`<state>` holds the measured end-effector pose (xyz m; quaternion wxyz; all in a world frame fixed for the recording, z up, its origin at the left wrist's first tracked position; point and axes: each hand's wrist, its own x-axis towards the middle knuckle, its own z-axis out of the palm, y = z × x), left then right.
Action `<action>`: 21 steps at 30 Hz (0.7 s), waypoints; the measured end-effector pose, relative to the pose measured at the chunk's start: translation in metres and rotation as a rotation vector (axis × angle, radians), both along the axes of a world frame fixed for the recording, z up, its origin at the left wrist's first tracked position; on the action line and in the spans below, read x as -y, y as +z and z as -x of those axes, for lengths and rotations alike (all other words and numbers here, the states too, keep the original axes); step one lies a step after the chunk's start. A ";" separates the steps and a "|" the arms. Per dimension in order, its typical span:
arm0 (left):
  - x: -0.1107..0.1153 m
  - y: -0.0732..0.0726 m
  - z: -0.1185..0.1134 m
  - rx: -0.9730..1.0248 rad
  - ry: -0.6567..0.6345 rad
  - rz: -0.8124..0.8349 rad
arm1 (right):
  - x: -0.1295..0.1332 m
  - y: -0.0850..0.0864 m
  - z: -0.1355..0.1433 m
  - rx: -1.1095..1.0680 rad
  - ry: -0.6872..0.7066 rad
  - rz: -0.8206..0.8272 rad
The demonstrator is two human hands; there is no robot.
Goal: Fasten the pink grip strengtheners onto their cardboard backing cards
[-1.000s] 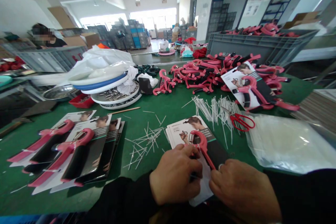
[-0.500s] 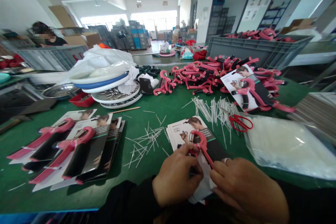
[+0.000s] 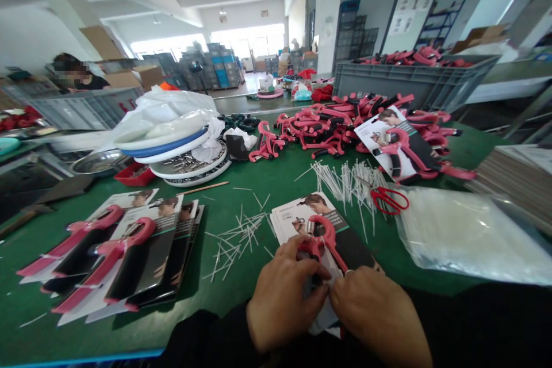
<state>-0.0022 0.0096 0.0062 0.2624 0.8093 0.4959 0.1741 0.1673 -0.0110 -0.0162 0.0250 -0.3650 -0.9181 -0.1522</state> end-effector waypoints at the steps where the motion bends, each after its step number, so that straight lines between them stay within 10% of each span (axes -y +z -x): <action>1: -0.001 0.001 0.000 -0.004 0.006 0.007 | -0.001 0.001 0.000 -0.005 0.005 0.022; 11: -0.012 0.007 -0.001 -0.055 -0.085 -0.016 | -0.004 0.022 -0.008 -0.051 0.100 -0.025; 21: -0.013 0.004 -0.022 -0.142 -0.061 -0.070 | -0.008 0.001 -0.015 -0.041 0.087 0.052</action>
